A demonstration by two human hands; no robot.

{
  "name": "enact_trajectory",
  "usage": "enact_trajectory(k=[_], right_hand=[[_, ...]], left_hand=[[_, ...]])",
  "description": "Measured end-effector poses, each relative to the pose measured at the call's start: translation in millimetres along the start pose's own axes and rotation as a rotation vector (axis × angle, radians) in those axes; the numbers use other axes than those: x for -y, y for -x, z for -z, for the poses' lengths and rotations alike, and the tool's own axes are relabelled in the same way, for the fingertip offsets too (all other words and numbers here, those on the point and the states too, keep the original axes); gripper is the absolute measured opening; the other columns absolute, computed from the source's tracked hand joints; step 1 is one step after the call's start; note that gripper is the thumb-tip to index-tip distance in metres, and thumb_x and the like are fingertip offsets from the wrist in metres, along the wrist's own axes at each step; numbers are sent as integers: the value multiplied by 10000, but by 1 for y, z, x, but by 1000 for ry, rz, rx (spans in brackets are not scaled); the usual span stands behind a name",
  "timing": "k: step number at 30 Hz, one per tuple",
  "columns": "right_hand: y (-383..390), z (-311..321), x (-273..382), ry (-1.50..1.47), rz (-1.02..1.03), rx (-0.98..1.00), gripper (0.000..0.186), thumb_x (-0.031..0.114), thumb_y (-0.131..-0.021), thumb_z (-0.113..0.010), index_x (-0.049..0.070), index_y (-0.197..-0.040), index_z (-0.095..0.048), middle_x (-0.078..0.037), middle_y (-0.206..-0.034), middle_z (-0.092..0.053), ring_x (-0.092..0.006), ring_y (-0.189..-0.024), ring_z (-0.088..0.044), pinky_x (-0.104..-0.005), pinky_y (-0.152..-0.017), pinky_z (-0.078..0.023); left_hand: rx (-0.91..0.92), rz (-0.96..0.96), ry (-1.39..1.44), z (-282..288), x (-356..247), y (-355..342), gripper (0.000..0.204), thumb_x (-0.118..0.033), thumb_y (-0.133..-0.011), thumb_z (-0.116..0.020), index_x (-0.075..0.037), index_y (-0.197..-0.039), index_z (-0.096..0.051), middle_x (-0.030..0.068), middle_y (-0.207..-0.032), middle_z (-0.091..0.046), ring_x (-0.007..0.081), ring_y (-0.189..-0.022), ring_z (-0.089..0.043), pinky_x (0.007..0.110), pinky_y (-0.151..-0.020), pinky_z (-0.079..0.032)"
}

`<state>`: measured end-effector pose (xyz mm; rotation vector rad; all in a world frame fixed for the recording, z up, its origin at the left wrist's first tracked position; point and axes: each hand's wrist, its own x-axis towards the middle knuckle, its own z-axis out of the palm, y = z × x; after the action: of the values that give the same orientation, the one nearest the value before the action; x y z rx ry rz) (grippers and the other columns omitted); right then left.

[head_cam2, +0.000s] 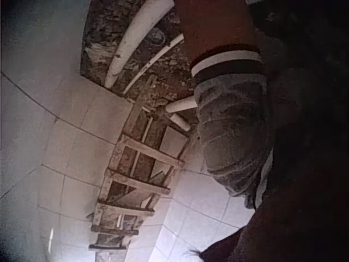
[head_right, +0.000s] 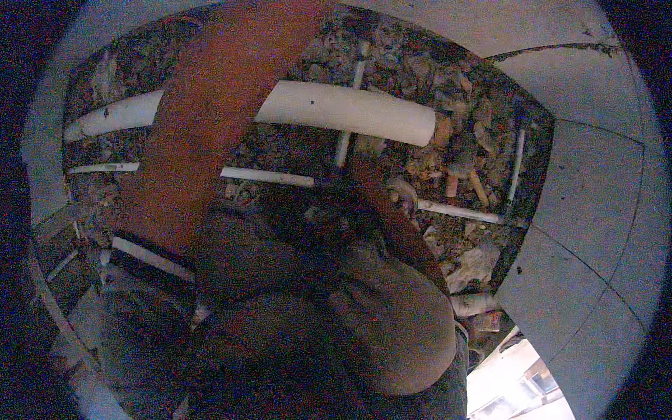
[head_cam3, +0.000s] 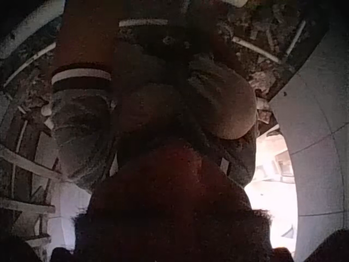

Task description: Repairing bathroom wall tiles by applying mortar and securing them with a mallet.

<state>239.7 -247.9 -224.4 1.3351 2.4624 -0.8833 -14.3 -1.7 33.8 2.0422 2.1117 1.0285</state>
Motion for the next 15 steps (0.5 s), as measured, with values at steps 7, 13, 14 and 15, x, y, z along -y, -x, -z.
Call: enact_trajectory(k=[7,13,14,15], right_hand=[[-8,8,-1,0,-1,-13,445,233,-797,-612,-42,-1129,-500,-253,-1011,-576,-393,-909,-579,-481,-785,-459],[-4,9,1,16,13,29,439,240,-799,-611,-38,-1121,-506,-250,-1001,-580,-390,-904,-582,-481,-780,-460],[-2,9,0,16,9,28,437,241,-800,-611,-38,-1120,-507,-250,-1000,-581,-389,-903,-582,-481,-780,-460],[-1,11,-2,13,8,31,436,242,-800,-611,-37,-1119,-507,-249,-998,-582,-389,-902,-583,-481,-779,-460]], left_hand=[[151,88,-27,20,-17,3,486,-116,-884,-460,31,-1331,-338,231,-1035,-599,340,-834,-620,459,-654,-508],[302,114,-213,22,-13,-1,470,-127,-876,-496,38,-1302,-385,219,-991,-614,314,-802,-623,436,-627,-505],[249,100,-146,20,-15,0,448,-131,-876,-501,46,-1277,-410,217,-977,-616,313,-798,-623,436,-627,-504],[196,87,-79,19,-17,1,426,-134,-877,-505,53,-1253,-435,215,-964,-617,313,-794,-623,437,-627,-503]])
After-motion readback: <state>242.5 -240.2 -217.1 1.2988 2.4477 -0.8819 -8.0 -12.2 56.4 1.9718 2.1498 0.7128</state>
